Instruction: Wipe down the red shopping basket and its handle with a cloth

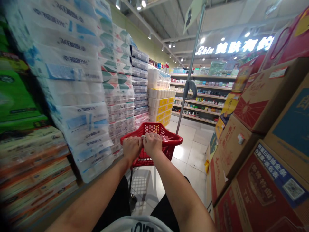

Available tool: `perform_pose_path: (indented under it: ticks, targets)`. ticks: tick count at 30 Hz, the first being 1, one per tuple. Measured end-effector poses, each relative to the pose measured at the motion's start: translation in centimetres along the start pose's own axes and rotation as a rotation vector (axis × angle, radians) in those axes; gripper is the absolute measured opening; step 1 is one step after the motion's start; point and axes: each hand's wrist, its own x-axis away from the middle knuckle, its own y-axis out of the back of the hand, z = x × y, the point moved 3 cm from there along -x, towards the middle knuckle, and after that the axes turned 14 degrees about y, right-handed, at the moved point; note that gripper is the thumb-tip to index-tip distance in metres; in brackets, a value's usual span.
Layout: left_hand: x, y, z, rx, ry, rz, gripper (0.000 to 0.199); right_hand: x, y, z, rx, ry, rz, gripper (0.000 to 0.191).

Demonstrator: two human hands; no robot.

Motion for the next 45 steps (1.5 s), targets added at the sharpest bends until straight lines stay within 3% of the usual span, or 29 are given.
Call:
perform_pose_path:
  ticks: [6,12,14,19,25,28,31,34,41,45]
  targets:
    - [0.2,0.1,0.0,-0.011,-0.01,0.012,0.036,2.8,-0.5,0.8,0.037,0.136,-0.174,0.031]
    - [0.0,0.0,0.1,0.004,-0.009,-0.001,0.04,0.5,-0.3,0.4,-0.001,0.057,-0.035,0.019]
    - [0.0,0.0,0.1,0.001,-0.016,0.005,0.04,0.5,-0.3,0.5,0.016,0.042,-0.046,0.019]
    - [0.3,0.1,0.3,-0.016,-0.033,0.027,0.038,2.8,-0.5,1.0,0.032,0.159,-0.175,0.032]
    - [0.2,-0.4,0.2,0.005,-0.028,0.009,0.04,0.4,-0.2,0.4,0.006,0.075,-0.037,0.019]
    - [0.3,-0.7,0.5,0.063,-0.076,-0.016,0.036,0.2,-0.4,0.3,0.032,0.024,-0.069,0.021]
    - [1.0,-1.0,1.5,0.121,-0.141,-0.046,0.034,2.0,-0.5,0.4,0.056,0.102,-0.156,0.032]
    - [1.9,-1.1,2.9,0.138,-0.135,-0.072,0.038,3.4,-0.4,0.4,0.041,0.207,-0.152,0.038]
    - [2.8,-0.8,3.8,0.119,-0.118,-0.071,0.045,2.0,-0.8,1.5,0.012,0.181,-0.09,0.038]
    - [2.8,-0.9,4.3,0.104,-0.193,-0.091,0.045,3.1,-1.6,2.6,0.027,0.292,-0.142,0.044]
